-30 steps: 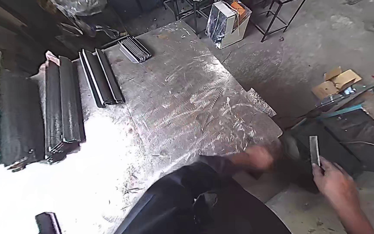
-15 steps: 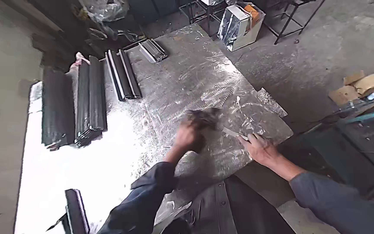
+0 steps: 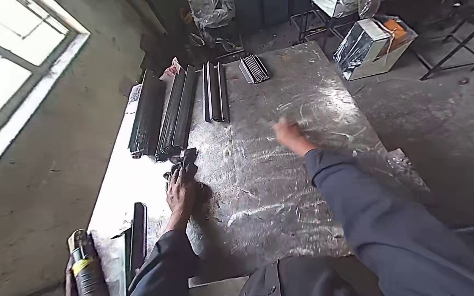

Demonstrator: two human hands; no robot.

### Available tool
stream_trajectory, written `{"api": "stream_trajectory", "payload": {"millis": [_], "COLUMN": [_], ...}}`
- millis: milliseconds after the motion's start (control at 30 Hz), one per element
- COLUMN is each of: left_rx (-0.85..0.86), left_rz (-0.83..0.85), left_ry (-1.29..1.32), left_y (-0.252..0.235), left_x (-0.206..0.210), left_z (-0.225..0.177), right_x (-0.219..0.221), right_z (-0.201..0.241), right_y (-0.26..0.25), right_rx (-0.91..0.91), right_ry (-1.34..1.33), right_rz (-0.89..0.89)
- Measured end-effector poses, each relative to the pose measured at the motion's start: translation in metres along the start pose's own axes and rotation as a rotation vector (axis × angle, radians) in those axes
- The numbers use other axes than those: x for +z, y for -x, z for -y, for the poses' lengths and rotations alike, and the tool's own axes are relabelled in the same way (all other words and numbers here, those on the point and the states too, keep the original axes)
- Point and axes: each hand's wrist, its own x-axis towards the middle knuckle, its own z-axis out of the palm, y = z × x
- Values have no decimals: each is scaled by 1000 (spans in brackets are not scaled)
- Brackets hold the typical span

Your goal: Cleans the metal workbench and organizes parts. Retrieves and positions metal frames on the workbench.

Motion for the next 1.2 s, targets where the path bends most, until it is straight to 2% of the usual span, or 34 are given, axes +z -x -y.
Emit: {"api": "stream_trajectory", "payload": {"millis": [33, 67, 100, 133, 167, 233, 267, 300, 333, 367, 400, 467, 533, 600, 633, 700, 733, 800, 867, 900, 933, 1000, 1033, 1100, 1167, 1200], "left_rx": [4, 8, 8, 10, 17, 39, 40, 47, 53, 58, 64, 66, 52, 33, 29, 30, 33, 35, 37, 37, 35, 41, 64, 124, 209, 271], "left_rz": [-7, -10, -11, -12, -19, -43, -53, -66, -79, -91, -103, -113, -101, -101, -99, -94, -95, -93, -66, -50, -40, -9, -2, -2, 22, 50], "left_ry": [-1, 5, 16, 31, 46, 73, 73, 74, 80, 88, 97, 112, 116, 131, 135, 136, 124, 101, 111, 123, 132, 105, 64, 17, 35, 45], "left_y": [1, 0, 0, 2, 3, 4, 5, 5, 4, 3, 2, 3, 6, 4, 3, 3, 3, 3, 3, 3, 4, 7, 7, 5, 13, 22], "left_x": [1, 0, -1, -1, 0, 3, 4, 4, 4, 3, 1, 0, 0, 0, 1, 1, 1, 3, 2, -1, -5, -11, -10, -8, -10, -11], "left_z": [2, 5, 6, 8, 9, 10, 12, 13, 14, 12, 11, 9, 9, 8, 6, 6, 8, 12, 11, 8, 4, 1, 1, 5, 10, 11], "right_x": [19, 44, 67, 81, 90, 85, 70, 45, 4, -70, -109, -137, -144, -132, -122, -90, -66, 0, 68, 88, 97, 98, 97, 97, 90, 83], "right_z": [26, 42, 49, 46, 32, -30, -70, -108, -135, -138, -143, -157, -182, -216, -219, -192, -171, -138, -122, -117, -116, -140, -170, -240, -268, -259], "right_y": [-8, -23, -41, -63, -94, -174, -203, -212, -198, -166, -139, -93, -64, -36, -18, 30, 61, 129, 197, 227, 254, 301, 324, 378, 433, 453], "right_rx": [-189, -385, -532, -599, -580, -339, -191, -61, 62, 314, 491, 722, 773, 612, 522, 357, 261, 29, -267, -310, -234, 178, 409, 763, 981, 1008], "right_ry": [72, 139, 191, 213, 218, 209, 162, 89, 52, 87, 92, 107, 113, 71, 59, 51, 98, 225, 249, 247, 241, 216, 194, 191, 147, 114], "right_rz": [24, -23, -74, -126, -202, -370, -431, -491, -456, -25, 44, -103, -175, -302, -330, -257, -167, -32, -212, -275, -291, -219, -197, -276, -291, -292]}}
